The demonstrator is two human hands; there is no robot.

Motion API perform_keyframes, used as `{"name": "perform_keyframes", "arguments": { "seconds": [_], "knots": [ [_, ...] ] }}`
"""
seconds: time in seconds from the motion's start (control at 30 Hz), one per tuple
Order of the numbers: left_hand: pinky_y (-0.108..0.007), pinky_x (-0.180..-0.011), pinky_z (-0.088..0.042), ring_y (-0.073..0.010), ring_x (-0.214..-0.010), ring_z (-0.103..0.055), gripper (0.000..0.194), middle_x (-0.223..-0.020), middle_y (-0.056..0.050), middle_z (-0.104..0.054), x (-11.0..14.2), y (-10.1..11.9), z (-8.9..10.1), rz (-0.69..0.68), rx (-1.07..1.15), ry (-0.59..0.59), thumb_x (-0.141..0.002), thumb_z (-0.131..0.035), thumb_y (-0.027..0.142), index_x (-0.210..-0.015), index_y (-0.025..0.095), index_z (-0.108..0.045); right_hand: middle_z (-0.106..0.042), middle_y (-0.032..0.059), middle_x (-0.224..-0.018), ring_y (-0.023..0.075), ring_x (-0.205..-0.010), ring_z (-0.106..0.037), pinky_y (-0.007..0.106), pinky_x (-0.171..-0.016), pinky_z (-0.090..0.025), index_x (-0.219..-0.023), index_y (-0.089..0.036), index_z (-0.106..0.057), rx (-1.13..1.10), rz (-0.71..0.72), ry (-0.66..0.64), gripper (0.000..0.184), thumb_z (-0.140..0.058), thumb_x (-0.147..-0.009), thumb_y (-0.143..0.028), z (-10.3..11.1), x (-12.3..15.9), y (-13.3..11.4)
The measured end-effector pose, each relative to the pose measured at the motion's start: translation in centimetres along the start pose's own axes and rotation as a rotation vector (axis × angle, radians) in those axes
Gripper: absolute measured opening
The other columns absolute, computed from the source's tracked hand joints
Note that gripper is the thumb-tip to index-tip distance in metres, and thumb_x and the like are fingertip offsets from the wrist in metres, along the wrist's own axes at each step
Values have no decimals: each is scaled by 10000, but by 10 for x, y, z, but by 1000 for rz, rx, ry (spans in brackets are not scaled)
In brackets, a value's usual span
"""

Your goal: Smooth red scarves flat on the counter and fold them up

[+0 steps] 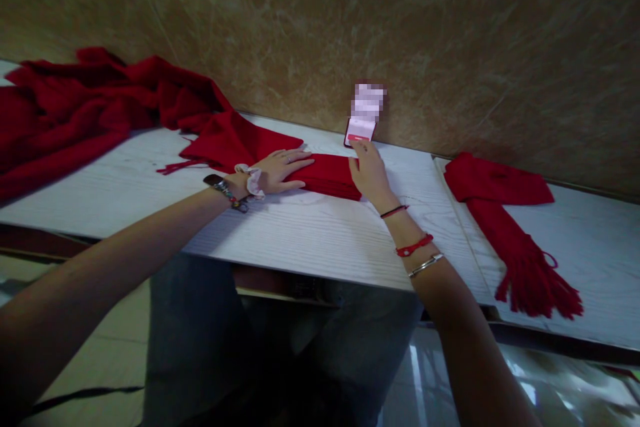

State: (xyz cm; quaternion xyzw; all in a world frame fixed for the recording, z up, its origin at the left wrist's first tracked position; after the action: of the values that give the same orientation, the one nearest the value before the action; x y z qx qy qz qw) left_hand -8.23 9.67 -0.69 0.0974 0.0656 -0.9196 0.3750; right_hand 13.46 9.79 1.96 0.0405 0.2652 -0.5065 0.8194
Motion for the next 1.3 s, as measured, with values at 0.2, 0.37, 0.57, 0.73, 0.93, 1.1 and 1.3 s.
{"name": "perform_keyframes", "arguments": {
  "seconds": [0.2,0.37,0.57,0.73,0.93,1.1,1.3],
  "knots": [
    [-388,-1049,-183,-228,-1302,-184,593,-1415,-97,-244,8,-3,-1,-58,16,-2,-871,-299,510,-1347,156,-286,-309,57,-1408,258,-1282,-262,585,-955,-273,-1332,-257,-322,65,85,-373,448,-235,-897,-318,-9,24,1],
    [-358,-1050,-193,-198,-1304,-187,537,-1412,-101,-251,11,-11,4,-22,50,-40,-902,-241,449,-1327,132,-325,-354,103,-1377,297,-1249,-320,622,-920,-298,-1259,-180,-443,157,20,-332,438,-309,-844,-211,11,13,18],
    [-361,-1054,-188,-188,-1295,-215,481,-1400,-74,-289,-9,-1,21,28,42,-39,-927,-190,384,-1327,155,-327,-576,74,-1181,189,-1124,-491,367,-970,-378,-1116,-147,-587,50,176,-178,389,-331,-823,-166,17,-8,-25],
    [-366,-1050,-211,-195,-1297,-214,466,-1395,-78,-299,-12,9,11,98,26,-62,-909,-245,335,-1320,135,-336,-537,120,-1221,196,-1161,-458,374,-995,-357,-1178,-86,-531,76,210,-247,418,-303,-836,-163,-8,16,-34],
    [-335,-1059,-195,-178,-1303,-203,504,-1400,-95,-282,3,-3,9,-1,79,-21,-891,-293,394,-1317,128,-331,-447,165,-1300,241,-1223,-377,432,-1004,-332,-1281,-66,-397,163,199,-257,473,-306,-869,-280,4,39,-5],
    [-339,-1057,-201,-207,-1308,-186,612,-1401,-132,-265,10,-11,6,-56,81,20,-851,-379,485,-1327,106,-317,-311,153,-1392,296,-1286,-236,502,-997,-285,-1338,-97,-309,249,317,-274,554,-361,-865,-382,6,40,-17],
    [-347,-1055,-216,-209,-1303,-204,550,-1393,-122,-288,6,-8,-1,-55,61,46,-867,-378,442,-1318,128,-342,-379,151,-1353,307,-1244,-320,530,-977,-287,-1313,-90,-358,371,432,-277,457,-344,-870,-201,-7,37,-26]
  ]
}}
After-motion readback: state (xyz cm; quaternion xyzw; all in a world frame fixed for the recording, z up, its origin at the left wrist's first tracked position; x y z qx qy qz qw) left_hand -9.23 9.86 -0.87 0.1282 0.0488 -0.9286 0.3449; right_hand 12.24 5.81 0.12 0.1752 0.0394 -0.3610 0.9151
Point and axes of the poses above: each hand's wrist, its own x-axis away from the middle knuckle, its own z-axis out of the back of the hand, y = z × x, the point moved 3 cm from there along -x, towards the middle knuckle
